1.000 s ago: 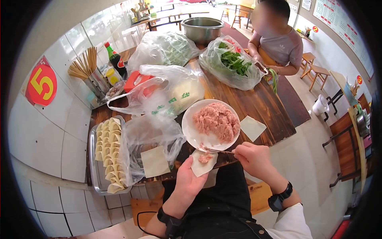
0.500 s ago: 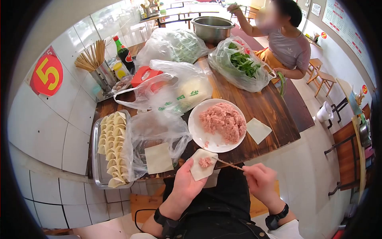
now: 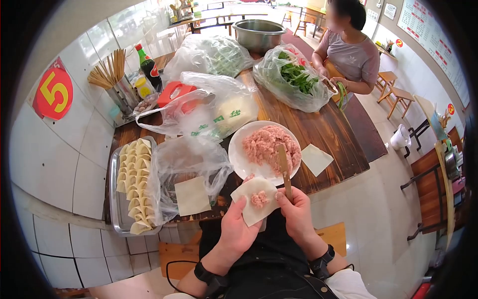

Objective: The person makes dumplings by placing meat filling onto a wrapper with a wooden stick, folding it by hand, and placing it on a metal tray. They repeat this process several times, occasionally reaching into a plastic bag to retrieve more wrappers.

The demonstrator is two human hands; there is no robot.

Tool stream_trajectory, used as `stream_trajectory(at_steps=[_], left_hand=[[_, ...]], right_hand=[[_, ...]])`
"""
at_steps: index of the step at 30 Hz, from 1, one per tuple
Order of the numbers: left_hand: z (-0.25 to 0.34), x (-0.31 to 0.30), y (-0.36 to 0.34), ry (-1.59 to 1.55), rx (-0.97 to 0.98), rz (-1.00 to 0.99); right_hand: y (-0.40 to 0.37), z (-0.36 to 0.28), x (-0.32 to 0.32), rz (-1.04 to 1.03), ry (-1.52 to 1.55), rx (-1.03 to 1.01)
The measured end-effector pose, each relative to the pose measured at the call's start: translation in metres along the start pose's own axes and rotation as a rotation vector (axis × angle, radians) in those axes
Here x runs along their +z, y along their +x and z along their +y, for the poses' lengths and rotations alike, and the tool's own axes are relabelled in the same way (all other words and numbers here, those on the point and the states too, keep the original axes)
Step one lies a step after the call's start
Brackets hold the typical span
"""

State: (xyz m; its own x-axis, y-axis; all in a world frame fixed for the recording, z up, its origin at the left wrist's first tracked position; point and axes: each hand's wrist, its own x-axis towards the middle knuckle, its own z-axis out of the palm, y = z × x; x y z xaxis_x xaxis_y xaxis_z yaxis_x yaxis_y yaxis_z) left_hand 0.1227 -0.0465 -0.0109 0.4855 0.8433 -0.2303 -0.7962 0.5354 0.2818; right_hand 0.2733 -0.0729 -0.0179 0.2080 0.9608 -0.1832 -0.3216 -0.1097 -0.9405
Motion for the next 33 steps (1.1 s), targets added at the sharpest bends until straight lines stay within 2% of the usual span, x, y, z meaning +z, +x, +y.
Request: stream_trajectory(at_steps=[2, 4, 5, 6, 8, 13, 15, 19, 23, 25, 29, 32, 33], left_hand=[[-0.002, 0.0, 0.001, 0.1, 0.053, 0.021], [-0.004, -0.005, 0.005, 0.132, 0.084, 0.015], [-0.005, -0.006, 0.005, 0.166, 0.11, 0.011], [-0.007, -0.006, 0.005, 0.162, 0.11, 0.014], [-0.009, -0.003, 0.006, 0.177, 0.152, 0.036], [-0.006, -0.004, 0.003, 0.131, 0.187, 0.005], [-0.004, -0.007, 0.0, 0.296, 0.243, -0.013], [0.004, -0.011, 0.003, 0.176, 0.227, 0.061], [0.01, -0.009, 0.002, 0.173, 0.199, 0.109], [0.009, -0.008, 0.003, 0.196, 0.185, 0.075], [0.008, -0.006, 0.003, 0.284, 0.155, 0.15], [0.009, -0.004, 0.0, 0.327, 0.111, 0.089], [0.008, -0.003, 0.0, 0.292, 0.123, 0.097]], right_hand=[[-0.001, 0.0, 0.007, 0.056, -0.032, -0.045], [-0.001, 0.006, 0.01, 0.068, -0.444, -0.443], [-0.007, -0.006, 0.019, 0.071, -0.607, -0.552], [-0.008, -0.003, 0.024, 0.069, -0.611, -0.55], [-0.009, 0.001, 0.031, 0.016, -0.853, -0.808], [-0.011, 0.007, 0.042, 0.015, -1.003, -0.835], [-0.013, 0.001, 0.041, -0.103, -0.901, -0.747], [-0.017, -0.024, 0.017, -0.09, -0.783, -0.664], [-0.003, -0.035, -0.005, 0.027, -1.045, -0.749], [0.001, -0.038, -0.008, 0.039, -1.234, -0.868], [0.009, -0.038, -0.013, 0.062, -1.231, -0.897], [0.012, -0.032, -0.014, 0.147, -1.234, -0.804], [0.011, -0.027, -0.014, 0.139, -1.072, -0.671]])
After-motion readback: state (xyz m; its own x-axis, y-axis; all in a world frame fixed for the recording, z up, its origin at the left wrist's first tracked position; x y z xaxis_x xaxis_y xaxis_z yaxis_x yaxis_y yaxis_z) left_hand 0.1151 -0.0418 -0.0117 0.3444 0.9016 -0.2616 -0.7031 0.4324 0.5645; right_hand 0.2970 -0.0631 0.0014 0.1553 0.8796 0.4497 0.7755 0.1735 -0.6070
